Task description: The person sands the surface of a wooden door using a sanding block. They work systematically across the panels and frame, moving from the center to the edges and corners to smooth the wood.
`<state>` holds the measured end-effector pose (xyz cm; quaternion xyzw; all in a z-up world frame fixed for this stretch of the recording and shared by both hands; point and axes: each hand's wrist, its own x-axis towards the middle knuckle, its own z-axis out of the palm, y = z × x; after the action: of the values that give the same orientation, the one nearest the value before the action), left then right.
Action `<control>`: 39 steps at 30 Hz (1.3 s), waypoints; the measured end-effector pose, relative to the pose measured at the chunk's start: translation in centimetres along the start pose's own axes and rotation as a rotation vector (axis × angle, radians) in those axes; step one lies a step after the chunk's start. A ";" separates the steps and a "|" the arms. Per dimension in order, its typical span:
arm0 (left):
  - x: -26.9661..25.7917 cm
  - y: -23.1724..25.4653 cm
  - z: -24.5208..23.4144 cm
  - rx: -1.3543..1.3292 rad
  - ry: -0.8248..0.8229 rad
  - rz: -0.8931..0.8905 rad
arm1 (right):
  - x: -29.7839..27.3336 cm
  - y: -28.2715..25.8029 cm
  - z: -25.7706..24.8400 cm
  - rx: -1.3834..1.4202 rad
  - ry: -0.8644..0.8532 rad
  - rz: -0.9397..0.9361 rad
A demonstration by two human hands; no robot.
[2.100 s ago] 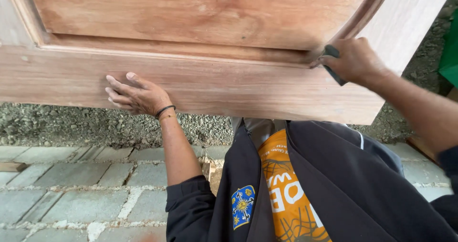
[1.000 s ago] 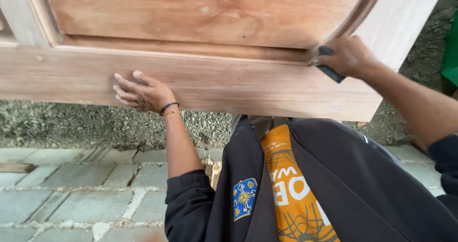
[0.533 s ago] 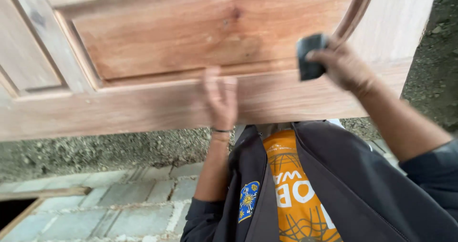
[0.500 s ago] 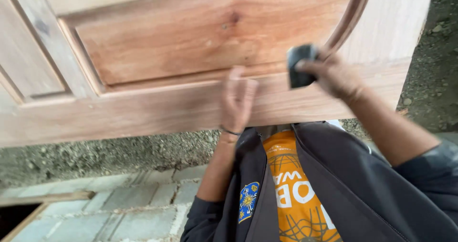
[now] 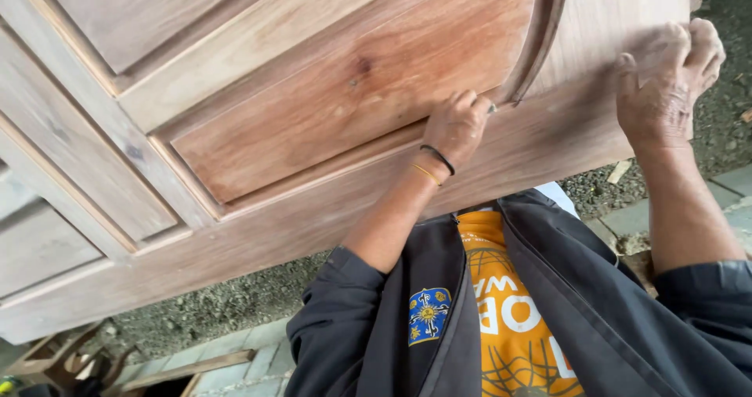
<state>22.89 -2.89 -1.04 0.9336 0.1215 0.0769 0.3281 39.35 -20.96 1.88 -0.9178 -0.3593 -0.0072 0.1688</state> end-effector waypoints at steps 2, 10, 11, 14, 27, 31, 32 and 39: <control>0.4 0.1 1.5 0.029 -0.079 0.002 | -0.6 1.0 0.7 -0.089 0.004 0.064; 2.2 0.9 3.5 -0.180 -0.070 -0.024 | -1.1 -0.1 0.8 -0.013 -0.063 0.190; 2.2 0.9 2.8 -0.177 -0.074 -0.024 | -1.1 -0.2 0.6 -0.010 -0.064 0.193; 2.0 0.6 1.4 -0.176 -0.168 0.045 | -0.7 -0.3 0.0 0.009 -0.065 0.172; 2.1 1.2 1.7 -0.143 -0.141 0.089 | -1.1 0.1 0.5 0.056 -0.070 0.223; 2.1 1.3 1.2 -0.136 -0.178 0.067 | -0.7 -0.4 -0.2 0.082 -0.048 0.179; 1.8 1.0 1.0 -0.134 -0.169 0.063 | -0.7 -0.3 0.0 0.082 -0.046 0.170; 1.5 2.5 0.5 -0.041 -0.030 0.145 | -1.1 0.2 0.3 0.046 -0.055 0.185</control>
<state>24.92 -4.64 0.28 0.9342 0.0471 0.0891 0.3423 38.63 -21.74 1.42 -0.9428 -0.2778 0.0420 0.1797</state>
